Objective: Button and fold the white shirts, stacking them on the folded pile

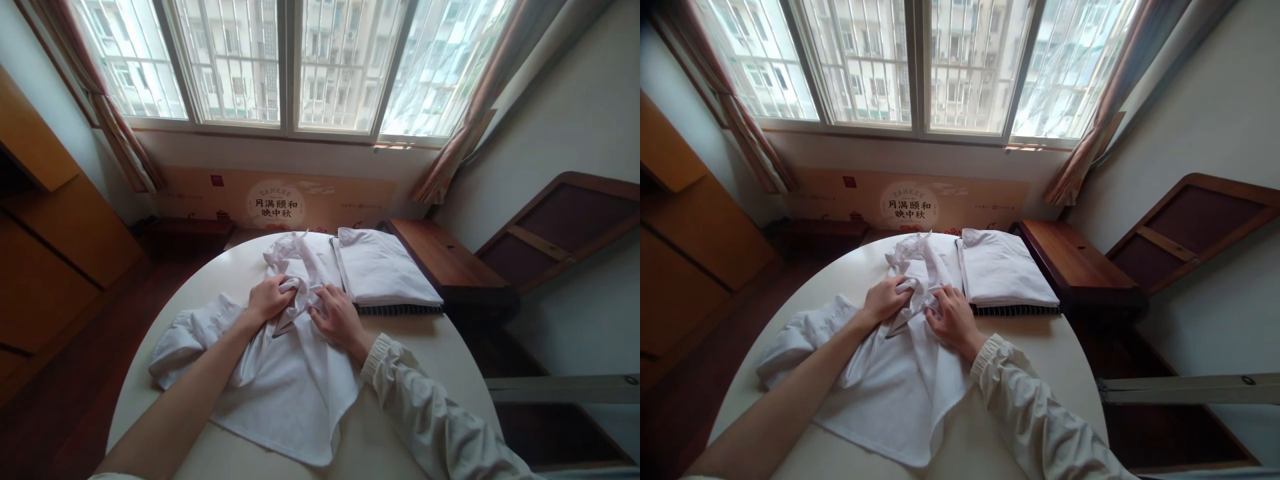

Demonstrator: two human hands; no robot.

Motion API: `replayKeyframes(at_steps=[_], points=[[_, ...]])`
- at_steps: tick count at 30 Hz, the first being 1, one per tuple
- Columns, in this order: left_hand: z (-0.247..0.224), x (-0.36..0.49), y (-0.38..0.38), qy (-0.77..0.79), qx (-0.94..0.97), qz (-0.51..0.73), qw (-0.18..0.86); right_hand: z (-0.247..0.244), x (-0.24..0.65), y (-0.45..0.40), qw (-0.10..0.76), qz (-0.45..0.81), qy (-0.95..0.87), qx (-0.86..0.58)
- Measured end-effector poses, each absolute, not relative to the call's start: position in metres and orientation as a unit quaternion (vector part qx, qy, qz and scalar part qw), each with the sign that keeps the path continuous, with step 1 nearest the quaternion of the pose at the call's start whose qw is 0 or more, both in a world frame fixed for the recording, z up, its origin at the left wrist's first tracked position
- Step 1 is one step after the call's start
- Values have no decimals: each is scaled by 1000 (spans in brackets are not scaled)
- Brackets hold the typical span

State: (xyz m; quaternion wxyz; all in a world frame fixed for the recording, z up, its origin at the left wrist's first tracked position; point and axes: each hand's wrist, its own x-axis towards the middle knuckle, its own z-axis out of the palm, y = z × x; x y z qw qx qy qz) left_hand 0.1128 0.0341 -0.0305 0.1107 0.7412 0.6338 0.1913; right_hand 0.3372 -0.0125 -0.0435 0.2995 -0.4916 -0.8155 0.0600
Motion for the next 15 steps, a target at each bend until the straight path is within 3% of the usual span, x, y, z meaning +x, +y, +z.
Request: replayKeyframes(at_steps=[15], points=[[-32, 109, 36, 630, 745, 188, 115, -49, 334, 2, 265, 25, -828, -494]])
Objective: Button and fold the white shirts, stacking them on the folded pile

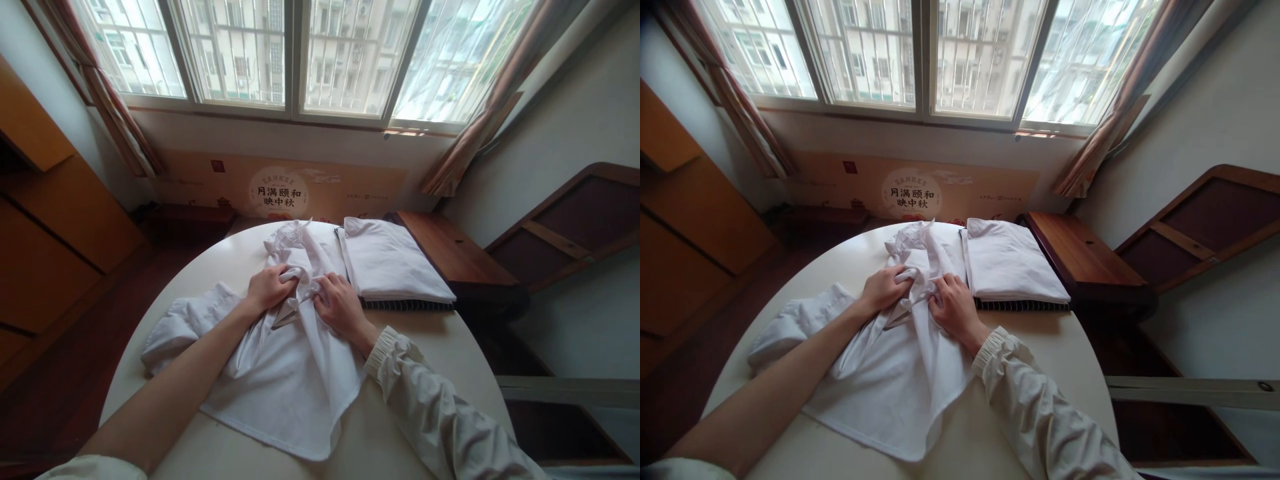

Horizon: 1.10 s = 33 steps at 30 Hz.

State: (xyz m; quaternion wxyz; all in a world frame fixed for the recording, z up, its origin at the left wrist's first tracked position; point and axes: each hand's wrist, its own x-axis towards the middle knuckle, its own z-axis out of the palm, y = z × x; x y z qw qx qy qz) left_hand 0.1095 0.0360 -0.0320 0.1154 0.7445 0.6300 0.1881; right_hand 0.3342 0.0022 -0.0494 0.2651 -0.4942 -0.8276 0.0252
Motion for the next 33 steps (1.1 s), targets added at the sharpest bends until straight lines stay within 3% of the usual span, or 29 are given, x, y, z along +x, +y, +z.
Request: replayKeyframes(at_steps=[16, 27, 33], points=[[-32, 110, 36, 625, 741, 205, 133, -49, 337, 2, 264, 13, -834, -485], [-13, 71, 57, 525, 766, 215, 303, -54, 339, 4, 279, 13, -828, -486], [2, 25, 69, 533, 781, 161, 284, -53, 340, 3, 308, 30, -809, -500]])
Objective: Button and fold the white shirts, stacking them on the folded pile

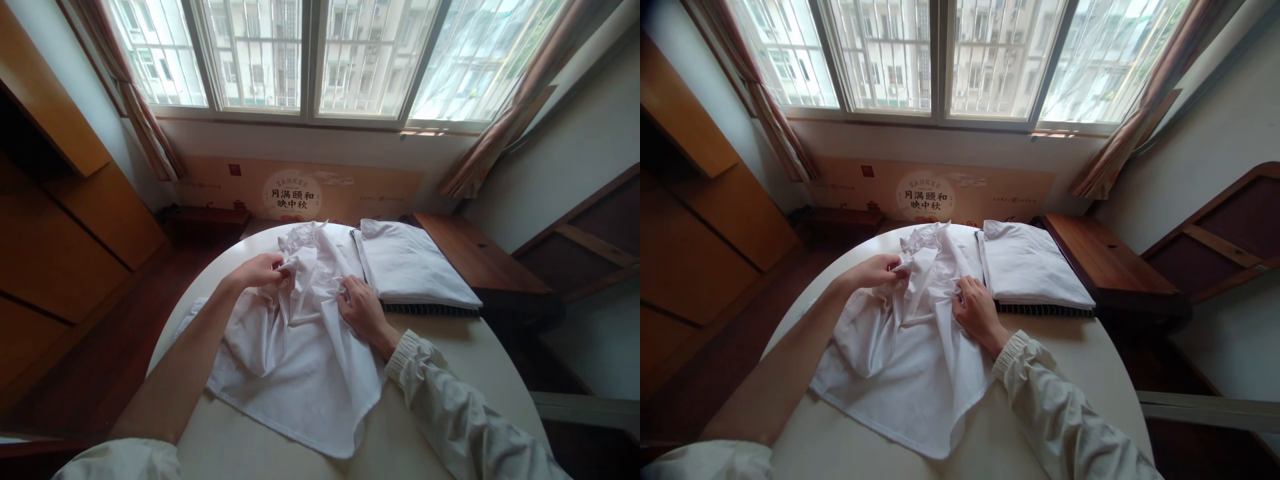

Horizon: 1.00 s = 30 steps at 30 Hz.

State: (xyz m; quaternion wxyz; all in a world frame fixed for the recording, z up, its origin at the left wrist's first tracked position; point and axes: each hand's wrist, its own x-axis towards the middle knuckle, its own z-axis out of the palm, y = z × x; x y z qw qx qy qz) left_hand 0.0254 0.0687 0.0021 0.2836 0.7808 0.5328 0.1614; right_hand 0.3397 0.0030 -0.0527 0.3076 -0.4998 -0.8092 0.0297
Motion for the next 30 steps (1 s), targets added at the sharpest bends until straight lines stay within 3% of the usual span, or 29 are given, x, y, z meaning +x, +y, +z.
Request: replayKeyframes(at_steps=[8, 19, 25, 27, 30], points=[[25, -26, 69, 657, 729, 85, 172, -49, 346, -1, 362, 82, -740, -561], [29, -48, 69, 755, 635, 109, 126, 25, 386, -1, 426, 105, -675, -593], [47, -15, 58, 590, 779, 206, 39, 17, 404, 6, 362, 101, -733, -567], [50, 3, 53, 522, 816, 243, 55, 16, 398, 6, 366, 135, -769, -507], [46, 26, 50, 521, 824, 204, 92, 21, 380, 4, 348, 206, -806, -431]])
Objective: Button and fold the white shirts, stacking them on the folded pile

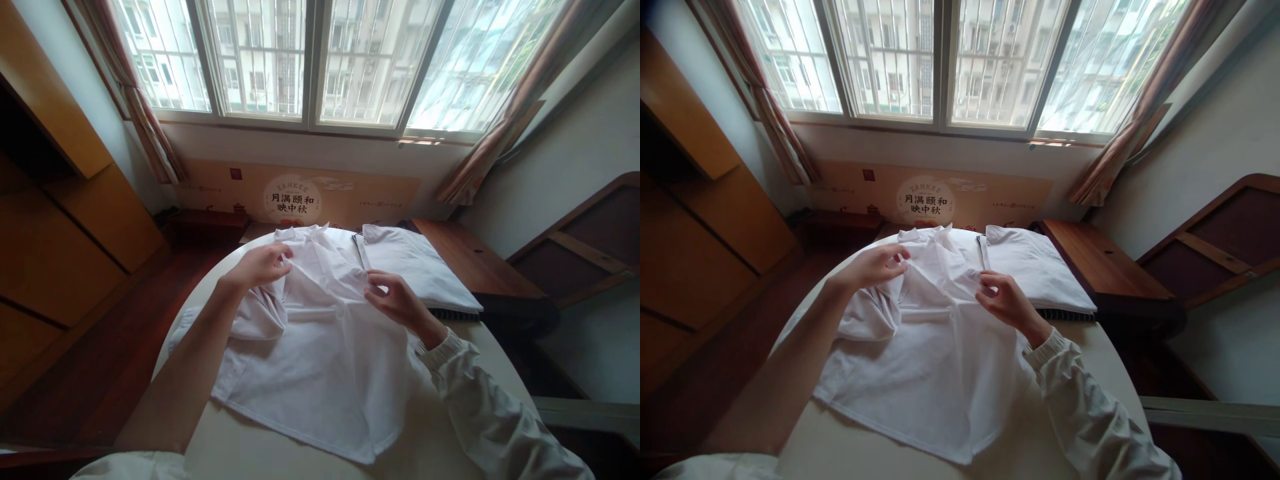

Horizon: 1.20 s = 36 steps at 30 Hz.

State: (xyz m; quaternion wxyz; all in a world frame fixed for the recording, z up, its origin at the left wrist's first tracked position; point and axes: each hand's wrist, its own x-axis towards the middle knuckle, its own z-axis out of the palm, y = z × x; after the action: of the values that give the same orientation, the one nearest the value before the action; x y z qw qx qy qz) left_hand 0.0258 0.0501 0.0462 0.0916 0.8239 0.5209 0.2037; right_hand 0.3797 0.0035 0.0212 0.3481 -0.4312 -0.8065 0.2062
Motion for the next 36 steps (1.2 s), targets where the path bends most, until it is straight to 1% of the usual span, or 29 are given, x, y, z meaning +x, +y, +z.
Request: replayKeyframes(at_steps=[5, 7, 8, 9, 11, 13, 15, 16, 17, 19, 21, 22, 24, 26, 28, 30, 31, 33, 36], points=[[30, 34, 53, 592, 792, 101, 112, 26, 347, -3, 244, 361, -834, -338], [26, 32, 55, 603, 782, 87, 131, 19, 339, 0, 237, 404, -822, -324], [25, 30, 56, 606, 778, 86, 139, 13, 336, 3, 254, 402, -814, -333], [24, 29, 57, 608, 776, 87, 144, 7, 335, 8, 279, 378, -809, -353], [22, 26, 58, 610, 773, 95, 146, -3, 336, 20, 322, 265, -806, -421], [22, 25, 58, 613, 769, 105, 144, -9, 339, 34, 309, 107, -800, -504], [21, 24, 58, 617, 765, 111, 146, -9, 342, 46, 241, -21, -784, -572], [21, 23, 58, 619, 763, 112, 147, -8, 342, 52, 197, -57, -778, -594], [20, 23, 58, 618, 763, 111, 149, -7, 342, 56, 156, -75, -775, -608], [20, 23, 58, 613, 768, 108, 150, -5, 341, 64, 88, -74, -781, -614], [20, 22, 58, 609, 771, 105, 153, -3, 340, 69, 57, -45, -790, -608], [20, 22, 58, 609, 771, 104, 156, -2, 340, 72, 60, -26, -789, -611], [19, 21, 58, 611, 769, 102, 160, 0, 342, 77, 105, 26, -773, -625], [19, 19, 59, 611, 770, 98, 158, 2, 346, 83, 192, 107, -741, -634], [18, 18, 59, 608, 774, 94, 151, 5, 350, 88, 303, 218, -687, -624], [20, 18, 59, 606, 778, 86, 144, 9, 354, 89, 405, 345, -610, -587], [22, 18, 59, 611, 775, 81, 139, 12, 355, 88, 441, 404, -571, -563], [29, 23, 57, 631, 762, 77, 123, 16, 355, 83, 471, 498, -518, -512], [41, 40, 50, 641, 749, 142, 91, 20, 352, 71, 455, 568, -508, -460]])
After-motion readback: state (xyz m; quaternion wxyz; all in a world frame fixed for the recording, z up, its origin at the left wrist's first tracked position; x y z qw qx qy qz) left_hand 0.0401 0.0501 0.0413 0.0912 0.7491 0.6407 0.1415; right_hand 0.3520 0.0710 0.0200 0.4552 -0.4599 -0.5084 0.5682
